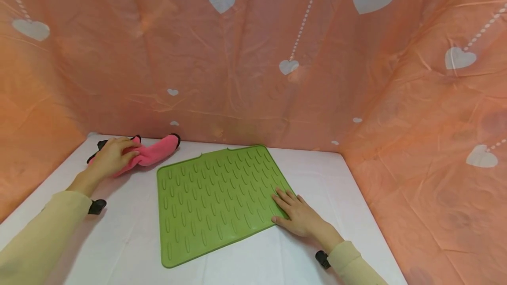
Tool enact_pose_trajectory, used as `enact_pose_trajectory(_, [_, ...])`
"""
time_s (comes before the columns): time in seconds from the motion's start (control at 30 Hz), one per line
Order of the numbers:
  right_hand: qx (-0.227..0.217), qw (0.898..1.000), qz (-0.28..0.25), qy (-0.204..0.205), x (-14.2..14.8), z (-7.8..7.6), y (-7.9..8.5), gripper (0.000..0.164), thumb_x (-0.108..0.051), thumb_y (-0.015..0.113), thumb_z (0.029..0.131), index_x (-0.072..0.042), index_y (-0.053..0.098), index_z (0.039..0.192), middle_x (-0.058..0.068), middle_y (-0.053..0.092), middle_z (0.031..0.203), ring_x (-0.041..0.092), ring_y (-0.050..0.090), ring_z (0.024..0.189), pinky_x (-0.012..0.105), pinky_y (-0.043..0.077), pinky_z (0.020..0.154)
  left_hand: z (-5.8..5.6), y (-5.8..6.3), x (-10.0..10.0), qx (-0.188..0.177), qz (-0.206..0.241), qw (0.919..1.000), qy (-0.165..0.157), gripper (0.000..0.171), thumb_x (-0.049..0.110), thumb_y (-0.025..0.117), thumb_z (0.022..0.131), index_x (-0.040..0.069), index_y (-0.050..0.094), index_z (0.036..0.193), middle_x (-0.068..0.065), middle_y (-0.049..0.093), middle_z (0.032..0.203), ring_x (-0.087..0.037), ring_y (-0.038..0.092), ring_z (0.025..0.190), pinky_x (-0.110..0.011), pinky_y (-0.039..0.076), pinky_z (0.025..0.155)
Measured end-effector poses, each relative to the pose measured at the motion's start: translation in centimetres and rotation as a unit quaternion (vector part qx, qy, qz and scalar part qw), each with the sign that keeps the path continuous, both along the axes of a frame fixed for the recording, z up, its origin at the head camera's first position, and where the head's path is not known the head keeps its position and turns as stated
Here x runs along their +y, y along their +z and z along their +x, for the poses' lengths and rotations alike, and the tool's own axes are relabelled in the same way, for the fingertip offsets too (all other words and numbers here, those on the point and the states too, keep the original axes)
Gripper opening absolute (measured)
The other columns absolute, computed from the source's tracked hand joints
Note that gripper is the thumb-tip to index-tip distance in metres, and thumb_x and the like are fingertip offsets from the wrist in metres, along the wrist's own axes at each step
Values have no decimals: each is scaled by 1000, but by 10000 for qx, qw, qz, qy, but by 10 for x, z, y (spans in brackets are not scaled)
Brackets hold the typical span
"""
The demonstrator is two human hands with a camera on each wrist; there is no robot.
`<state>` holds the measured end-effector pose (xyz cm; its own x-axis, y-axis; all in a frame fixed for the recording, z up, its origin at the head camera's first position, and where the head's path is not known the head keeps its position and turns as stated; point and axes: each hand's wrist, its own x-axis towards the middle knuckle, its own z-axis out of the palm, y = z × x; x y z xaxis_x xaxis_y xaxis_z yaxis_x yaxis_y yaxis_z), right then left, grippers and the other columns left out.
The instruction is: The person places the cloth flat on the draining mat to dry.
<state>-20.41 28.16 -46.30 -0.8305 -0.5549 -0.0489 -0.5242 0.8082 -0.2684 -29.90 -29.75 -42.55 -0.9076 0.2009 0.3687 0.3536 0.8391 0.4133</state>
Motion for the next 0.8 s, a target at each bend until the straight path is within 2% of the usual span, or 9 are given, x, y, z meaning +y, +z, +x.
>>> enact_pose_trajectory(0.17, [-44, 10000, -27, -18, 0, 1, 0, 73, -50, 53, 106, -6, 36, 161, 15, 26, 170, 45, 22, 154, 69, 21, 119, 4, 14, 4, 423, 408, 9981, 165, 29, 9, 74, 95, -2, 70, 122, -24, 63, 122, -48, 48, 117, -68, 42, 92])
enact_pose_trajectory(0.33, [-66, 10000, -40, -19, 1, 2, 1, 73, -50, 54, 106, -5, 37, 161, 16, 26, 170, 46, 23, 154, 69, 21, 119, 6, 27, 15, 744, 647, 9951, 76, 27, 7, 74, 95, -3, 71, 120, -24, 64, 115, -47, 50, 110, -61, 42, 90])
enact_pose_trajectory(0.47, [-11, 10000, -13, -17, 1, 2, 2, 72, -50, 54, 106, -5, 37, 161, 16, 27, 169, 46, 24, 154, 69, 22, 119, 8, 40, 34, 828, 821, 9931, -122, 26, 7, 73, 96, -2, 72, 120, -21, 65, 113, -44, 50, 106, -55, 41, 86])
enact_pose_trajectory(0.57, [-25, 10000, -10, -16, 0, 2, 2, 72, -50, 53, 107, -5, 37, 161, 16, 26, 170, 46, 24, 153, 69, 22, 119, 9, 47, 51, 903, 887, 9914, -321, 25, 5, 72, 96, -3, 72, 119, -21, 65, 113, -43, 51, 107, -55, 43, 87])
enact_pose_trajectory(0.8, [-127, 9999, -29, -6, -1, 1, 3, 73, -50, 53, 107, -6, 35, 162, 16, 24, 170, 47, 22, 154, 69, 20, 119, 10, 53, 92, 1101, 969, 9860, -793, 23, 3, 75, 94, -1, 74, 116, -19, 66, 110, -41, 53, 105, -54, 45, 86])
